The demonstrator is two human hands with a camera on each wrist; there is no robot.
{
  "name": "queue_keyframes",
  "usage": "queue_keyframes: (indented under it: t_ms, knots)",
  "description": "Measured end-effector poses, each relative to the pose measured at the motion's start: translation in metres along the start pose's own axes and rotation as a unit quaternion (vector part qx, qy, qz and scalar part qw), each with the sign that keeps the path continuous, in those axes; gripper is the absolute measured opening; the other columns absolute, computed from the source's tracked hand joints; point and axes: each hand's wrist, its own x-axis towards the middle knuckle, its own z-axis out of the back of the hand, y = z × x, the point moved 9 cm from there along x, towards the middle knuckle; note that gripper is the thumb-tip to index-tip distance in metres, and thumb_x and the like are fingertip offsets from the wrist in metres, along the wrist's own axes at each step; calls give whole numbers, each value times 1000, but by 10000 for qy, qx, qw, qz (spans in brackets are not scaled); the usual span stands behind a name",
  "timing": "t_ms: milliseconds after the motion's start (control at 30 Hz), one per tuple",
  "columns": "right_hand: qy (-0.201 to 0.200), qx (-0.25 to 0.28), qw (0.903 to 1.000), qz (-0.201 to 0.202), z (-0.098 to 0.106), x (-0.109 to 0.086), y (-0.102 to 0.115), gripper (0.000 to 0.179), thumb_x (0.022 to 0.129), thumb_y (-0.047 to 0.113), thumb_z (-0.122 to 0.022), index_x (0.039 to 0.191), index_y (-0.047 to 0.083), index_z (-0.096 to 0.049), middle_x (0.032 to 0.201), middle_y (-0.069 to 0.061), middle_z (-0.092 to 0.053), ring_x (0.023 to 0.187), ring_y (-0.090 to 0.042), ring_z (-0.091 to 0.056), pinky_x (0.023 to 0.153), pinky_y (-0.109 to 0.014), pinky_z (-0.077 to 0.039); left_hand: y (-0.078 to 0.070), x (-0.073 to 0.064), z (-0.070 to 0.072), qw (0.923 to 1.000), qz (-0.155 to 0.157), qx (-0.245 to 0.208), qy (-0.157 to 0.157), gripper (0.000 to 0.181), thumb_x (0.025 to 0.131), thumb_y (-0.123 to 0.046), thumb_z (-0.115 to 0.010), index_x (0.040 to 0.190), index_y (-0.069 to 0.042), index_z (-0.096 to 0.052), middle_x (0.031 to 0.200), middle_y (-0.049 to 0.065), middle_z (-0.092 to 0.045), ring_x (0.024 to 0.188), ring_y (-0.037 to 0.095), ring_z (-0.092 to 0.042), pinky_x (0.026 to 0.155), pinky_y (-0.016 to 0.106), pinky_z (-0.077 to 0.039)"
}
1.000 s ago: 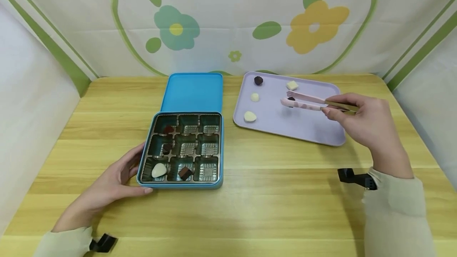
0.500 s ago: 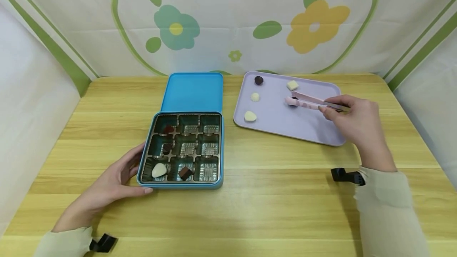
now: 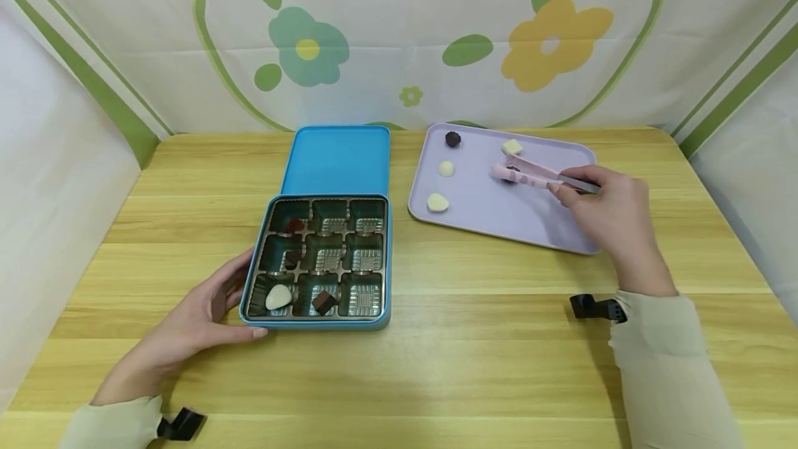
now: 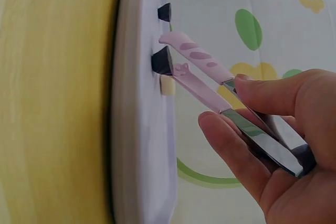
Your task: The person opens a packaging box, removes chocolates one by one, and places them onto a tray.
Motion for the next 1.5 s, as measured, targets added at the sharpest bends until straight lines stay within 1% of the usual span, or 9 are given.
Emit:
queue_keyframes:
  t_ms: [167,300,633,900,1033,1133,1300,1400,1500]
  knots:
    - [-306,258,9992,-51,14,-3,-1,45,97,43,-79,125,7,-79,74,54,-51,87,15,-50,59,-13,-42,0,0,0,10000,43,55,-19,117,81,-8,-94,173,-26,-24,177,12,-28,146,-1,-45,114,8,-40]
    - [-218,313,9992,-125,16,-4,-4,47,97,45,-78,126,8,-79,75,53,-53,92,14,-50,61,-10,-44,0,0,0,10000,72,60,-15,117,81,-8,-94,173,-27,-24,177,11,-28,152,15,-45,114,8,-40]
    - [319,-149,9991,-237,8,-5,-6,52,98,53,-74,127,10,-78,79,47,-52,89,-4,-50,60,-27,-42,1,-1,0,9999,165,42,-24,117,81,-9,-94,173,-27,-24,177,12,-29,154,36,-42,113,7,-40]
    - [476,-111,9985,-228,4,-4,-7,53,99,53,-73,128,8,-77,77,47,-56,85,5,-52,60,-27,-43,0,-1,0,9998,184,0,-27,118,81,-8,-94,173,-26,-24,177,11,-28,150,15,-47,113,8,-40]
    - [614,144,9974,-355,1,-4,-8,54,100,53,-73,130,8,-76,71,44,-64,78,17,-61,60,-24,-46,-1,-1,0,9999,140,43,-24,117,81,-8,-94,173,-25,-23,177,12,-28,153,22,-44,113,8,-40]
    - [698,396,9959,-415,-1,-5,-7,52,100,49,-74,130,7,-75,72,39,-67,73,13,-70,61,-20,-52,-1,-1,0,9999,132,84,-28,117,81,-9,-95,173,-25,-23,177,12,-28,154,25,-43,113,7,-40]
    - [884,968,9902,-491,-4,-5,-7,28,99,41,-79,119,21,-80,77,33,-73,74,8,-74,66,-14,-57,-1,-1,0,9998,151,79,-47,118,80,-9,-95,173,-26,-24,177,11,-28,153,19,-44,114,7,-40]
    - [951,1275,9856,-574,-6,-5,-9,8,98,38,-80,106,36,-80,80,30,-75,75,6,-76,69,-11,-56,-1,-1,0,9999,131,79,-44,118,80,-9,-95,173,-26,-24,178,12,-28,157,31,-39,114,7,-39]
    - [889,1421,9834,-689,-4,-4,-13,8,98,39,-80,106,36,-79,80,30,-76,75,5,-77,71,-7,-56,-1,-1,0,9999,138,76,-42,119,80,-9,-95,173,-26,-24,178,12,-27,157,36,-37,113,7,-39]
